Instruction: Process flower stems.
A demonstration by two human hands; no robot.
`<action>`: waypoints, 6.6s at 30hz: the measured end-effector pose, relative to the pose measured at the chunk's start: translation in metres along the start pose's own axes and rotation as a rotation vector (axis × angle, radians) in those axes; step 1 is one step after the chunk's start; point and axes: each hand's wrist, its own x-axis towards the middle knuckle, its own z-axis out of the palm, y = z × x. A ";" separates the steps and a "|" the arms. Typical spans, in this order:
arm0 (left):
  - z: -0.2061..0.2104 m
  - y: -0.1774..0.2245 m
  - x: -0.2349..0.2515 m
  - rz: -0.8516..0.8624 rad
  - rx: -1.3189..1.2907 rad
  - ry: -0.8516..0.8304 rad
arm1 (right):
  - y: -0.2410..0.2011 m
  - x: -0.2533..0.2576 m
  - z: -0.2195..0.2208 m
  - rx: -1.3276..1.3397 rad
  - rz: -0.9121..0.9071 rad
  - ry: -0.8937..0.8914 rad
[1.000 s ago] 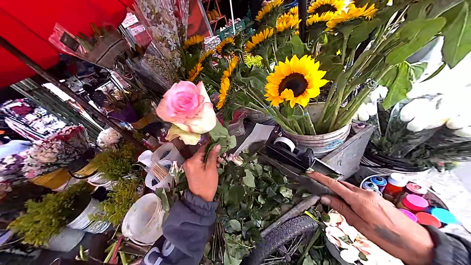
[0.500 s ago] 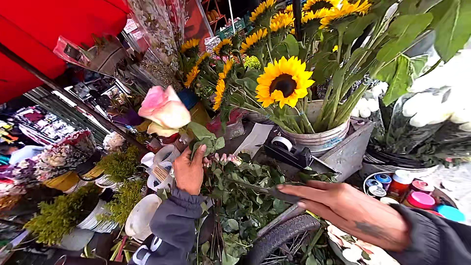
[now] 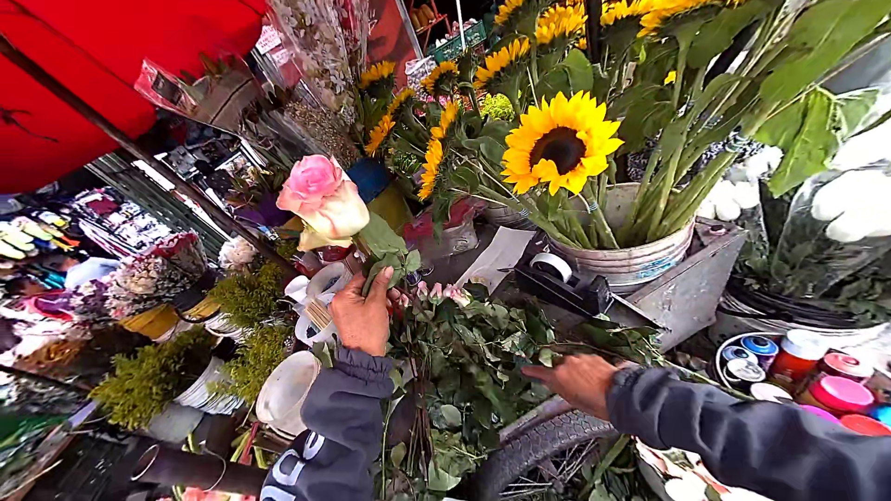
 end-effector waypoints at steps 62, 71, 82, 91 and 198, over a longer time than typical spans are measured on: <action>-0.065 0.150 -0.076 -0.593 0.028 0.456 | 0.013 0.047 0.019 -0.030 -0.087 0.064; -0.090 0.150 -0.083 -0.759 -0.230 0.346 | -0.306 -0.033 -0.182 0.558 -0.439 -0.208; -0.152 0.155 -0.105 -0.696 -0.336 0.552 | -0.371 -0.021 -0.108 1.206 -0.448 -0.318; -0.168 0.163 -0.101 -0.472 -0.598 0.668 | -0.398 -0.032 -0.093 1.413 -0.503 -0.296; -0.113 0.118 -0.169 -0.566 -0.400 0.737 | -0.308 -0.049 -0.034 2.004 0.156 -0.329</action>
